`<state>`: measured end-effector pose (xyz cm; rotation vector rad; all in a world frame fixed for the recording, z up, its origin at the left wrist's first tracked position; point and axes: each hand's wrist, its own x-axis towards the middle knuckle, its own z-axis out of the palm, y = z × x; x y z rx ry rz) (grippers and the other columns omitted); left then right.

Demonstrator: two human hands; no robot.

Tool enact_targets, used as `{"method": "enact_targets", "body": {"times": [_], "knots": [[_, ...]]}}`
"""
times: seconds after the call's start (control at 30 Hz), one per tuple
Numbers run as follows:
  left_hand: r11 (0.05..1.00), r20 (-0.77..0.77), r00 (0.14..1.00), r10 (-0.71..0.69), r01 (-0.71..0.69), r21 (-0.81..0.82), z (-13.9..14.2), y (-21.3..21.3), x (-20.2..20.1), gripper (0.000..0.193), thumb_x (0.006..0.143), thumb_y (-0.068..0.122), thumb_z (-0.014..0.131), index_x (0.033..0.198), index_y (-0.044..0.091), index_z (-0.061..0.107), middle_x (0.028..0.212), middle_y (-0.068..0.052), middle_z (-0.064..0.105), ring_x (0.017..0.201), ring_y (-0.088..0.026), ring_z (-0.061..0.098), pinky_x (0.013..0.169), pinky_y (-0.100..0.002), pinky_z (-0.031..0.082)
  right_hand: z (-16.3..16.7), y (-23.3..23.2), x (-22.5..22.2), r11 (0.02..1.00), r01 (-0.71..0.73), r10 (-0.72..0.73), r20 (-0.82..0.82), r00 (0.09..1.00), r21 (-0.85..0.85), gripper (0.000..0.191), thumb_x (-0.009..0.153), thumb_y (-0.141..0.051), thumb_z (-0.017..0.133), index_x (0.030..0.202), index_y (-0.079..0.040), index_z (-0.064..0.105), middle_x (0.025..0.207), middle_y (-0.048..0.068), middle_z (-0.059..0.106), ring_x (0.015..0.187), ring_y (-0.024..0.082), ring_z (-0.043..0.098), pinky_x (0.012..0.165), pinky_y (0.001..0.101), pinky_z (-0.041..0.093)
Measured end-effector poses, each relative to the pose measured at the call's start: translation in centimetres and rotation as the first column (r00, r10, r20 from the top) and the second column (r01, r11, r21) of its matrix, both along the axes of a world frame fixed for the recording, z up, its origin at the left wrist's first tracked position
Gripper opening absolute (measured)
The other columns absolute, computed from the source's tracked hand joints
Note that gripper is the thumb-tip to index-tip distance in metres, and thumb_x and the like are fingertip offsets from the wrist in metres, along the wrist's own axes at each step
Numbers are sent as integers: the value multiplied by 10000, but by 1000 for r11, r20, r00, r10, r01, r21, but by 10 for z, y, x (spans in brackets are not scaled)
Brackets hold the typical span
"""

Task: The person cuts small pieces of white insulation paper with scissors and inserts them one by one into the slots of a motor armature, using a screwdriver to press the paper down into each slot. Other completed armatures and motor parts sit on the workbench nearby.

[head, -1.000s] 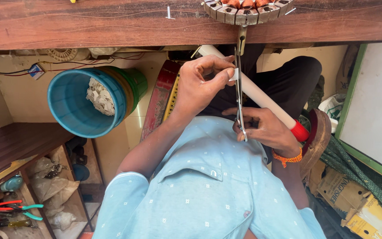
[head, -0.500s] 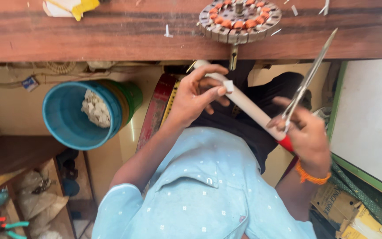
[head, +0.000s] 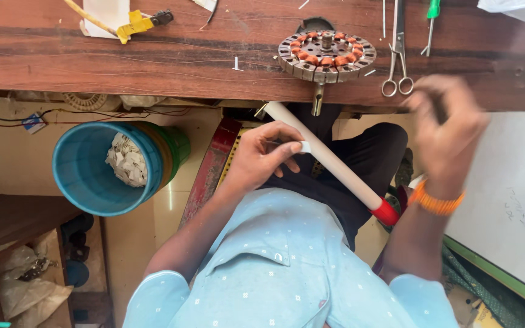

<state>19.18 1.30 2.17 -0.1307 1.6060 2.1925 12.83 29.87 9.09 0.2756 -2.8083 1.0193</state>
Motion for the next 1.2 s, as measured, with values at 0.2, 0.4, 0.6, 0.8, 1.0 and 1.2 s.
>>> {"method": "enact_targets", "body": {"times": [0.2, 0.4, 0.6, 0.8, 1.0, 1.2], "knots": [[996, -195, 979, -56, 40, -85, 14, 22, -5, 77, 987, 21, 657, 1063, 10, 648, 926, -31, 707, 748, -108, 725, 595, -232, 569, -43, -62, 66, 797, -19, 205, 242, 948, -603, 256, 954, -94, 766, 1172, 11, 682, 1051, 94, 734, 933, 129, 726, 827, 244, 595], [964, -379, 916, -132, 30, -265, 18, 27, 1, 52, 994, 17, 663, 1039, 3, 640, 889, -18, 702, 746, -80, 721, 649, -235, 584, -53, -65, 82, 837, 16, 106, 190, 976, -546, 143, 952, -14, 756, 1083, 14, 705, 1003, 85, 741, 887, 119, 744, 764, 237, 609], [991, -56, 995, -81, 74, -110, -5, 39, 15, 171, 966, 146, 734, 1056, 1, 743, 876, -16, 732, 715, -47, 636, 549, -220, 521, -49, -56, 81, 898, -231, 221, -70, 973, -376, 185, 869, 56, 796, 989, -11, 671, 956, 105, 723, 864, 192, 737, 763, 276, 590], [983, -12, 1000, 27, -24, 184, -17, 43, 23, 150, 996, 147, 713, 1046, 7, 689, 919, -25, 707, 790, -54, 643, 574, -219, 547, -35, -53, 68, 876, -358, 310, -191, 931, -323, 215, 852, 73, 814, 1008, -22, 700, 944, 114, 727, 820, 212, 727, 718, 289, 580], [933, -411, 904, 113, -239, -268, -4, 47, 28, 80, 999, 66, 689, 999, 29, 617, 911, -65, 666, 813, -108, 687, 663, -272, 550, -53, -67, 82, 833, -37, 110, 100, 989, -552, 123, 922, -11, 776, 1033, 18, 732, 924, 100, 753, 776, 146, 717, 700, 253, 555], [772, -763, 643, -63, -453, -445, 6, 47, 9, 150, 913, -13, 730, 1031, 45, 659, 952, -106, 663, 934, -243, 640, 815, -334, 516, -89, -96, 72, 312, 168, 154, 224, 962, -935, 137, 1060, -131, 638, 1099, -1, 617, 1078, 56, 653, 964, 108, 637, 904, 271, 533]]}}
